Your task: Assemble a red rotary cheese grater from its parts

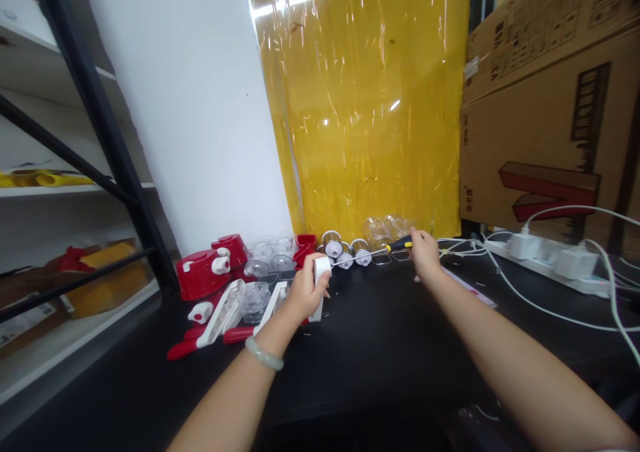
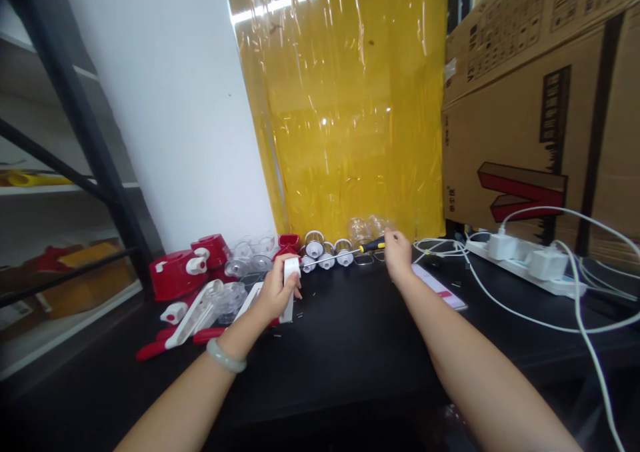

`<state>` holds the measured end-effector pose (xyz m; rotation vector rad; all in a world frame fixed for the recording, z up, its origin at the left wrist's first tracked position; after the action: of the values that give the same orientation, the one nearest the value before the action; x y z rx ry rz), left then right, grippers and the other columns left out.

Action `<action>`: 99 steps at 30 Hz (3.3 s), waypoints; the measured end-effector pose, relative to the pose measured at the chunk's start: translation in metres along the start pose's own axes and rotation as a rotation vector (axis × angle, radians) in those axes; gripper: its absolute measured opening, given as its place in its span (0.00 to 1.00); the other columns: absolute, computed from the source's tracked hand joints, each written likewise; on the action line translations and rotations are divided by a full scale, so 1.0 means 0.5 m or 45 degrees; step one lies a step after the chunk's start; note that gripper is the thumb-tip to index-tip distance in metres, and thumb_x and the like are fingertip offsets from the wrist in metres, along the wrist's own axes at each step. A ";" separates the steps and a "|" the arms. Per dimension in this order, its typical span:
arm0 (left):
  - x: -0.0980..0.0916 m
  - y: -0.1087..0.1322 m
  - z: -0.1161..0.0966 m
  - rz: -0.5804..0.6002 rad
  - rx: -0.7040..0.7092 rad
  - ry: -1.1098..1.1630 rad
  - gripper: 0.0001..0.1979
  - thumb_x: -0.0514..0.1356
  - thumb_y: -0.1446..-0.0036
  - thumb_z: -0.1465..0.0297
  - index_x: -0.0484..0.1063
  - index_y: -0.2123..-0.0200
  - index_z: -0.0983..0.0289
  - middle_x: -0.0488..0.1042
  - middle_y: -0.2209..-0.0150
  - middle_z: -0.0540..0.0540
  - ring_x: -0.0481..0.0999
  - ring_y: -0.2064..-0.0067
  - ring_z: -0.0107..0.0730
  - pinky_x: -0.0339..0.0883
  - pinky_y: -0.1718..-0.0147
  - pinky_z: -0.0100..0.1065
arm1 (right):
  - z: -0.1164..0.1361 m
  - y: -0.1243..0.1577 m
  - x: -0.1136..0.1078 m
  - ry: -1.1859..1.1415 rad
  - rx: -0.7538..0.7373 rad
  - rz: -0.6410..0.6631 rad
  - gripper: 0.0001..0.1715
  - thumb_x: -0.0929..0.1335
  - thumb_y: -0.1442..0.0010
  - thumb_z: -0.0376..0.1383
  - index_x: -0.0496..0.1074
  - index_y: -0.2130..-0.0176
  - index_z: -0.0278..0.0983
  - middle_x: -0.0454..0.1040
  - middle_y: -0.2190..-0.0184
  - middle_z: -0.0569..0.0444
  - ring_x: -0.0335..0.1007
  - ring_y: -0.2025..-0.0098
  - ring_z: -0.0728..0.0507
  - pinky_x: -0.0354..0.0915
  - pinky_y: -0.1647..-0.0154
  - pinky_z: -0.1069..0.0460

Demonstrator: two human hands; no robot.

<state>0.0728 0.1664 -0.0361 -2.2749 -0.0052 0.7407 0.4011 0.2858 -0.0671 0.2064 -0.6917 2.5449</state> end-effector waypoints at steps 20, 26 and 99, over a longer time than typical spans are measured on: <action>-0.001 0.000 -0.008 -0.005 0.007 -0.023 0.18 0.52 0.32 0.60 0.59 0.45 0.63 0.72 0.74 0.46 0.78 0.77 0.34 0.70 0.72 0.34 | -0.015 0.009 0.014 -0.221 0.205 0.003 0.18 0.69 0.51 0.51 0.67 0.69 0.40 0.64 0.80 0.62 0.55 0.84 0.52 0.54 0.86 0.55; -0.005 -0.001 -0.001 -0.044 -0.012 -0.004 0.19 0.53 0.33 0.59 0.60 0.44 0.62 0.72 0.73 0.47 0.78 0.77 0.33 0.69 0.74 0.32 | -0.024 0.014 0.027 -0.309 0.272 0.046 0.22 0.72 0.53 0.53 0.63 0.72 0.41 0.58 0.84 0.65 0.52 0.85 0.52 0.51 0.86 0.55; -0.006 -0.002 -0.007 -0.056 0.039 0.013 0.19 0.52 0.32 0.58 0.60 0.44 0.62 0.72 0.75 0.46 0.77 0.78 0.32 0.70 0.75 0.32 | -0.020 0.006 0.039 -0.437 0.205 0.136 0.13 0.65 0.50 0.45 0.68 0.65 0.40 0.67 0.77 0.59 0.64 0.81 0.49 0.61 0.83 0.54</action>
<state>0.0723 0.1641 -0.0321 -2.2424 -0.0390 0.7015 0.3825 0.2966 -0.0717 0.6911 -0.6350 2.6983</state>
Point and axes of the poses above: each hand's wrist, its own y-axis away from the middle knuckle, its own x-axis out of the palm, z = x × y, the point moved 10 cm from there along -y, towards the middle knuckle
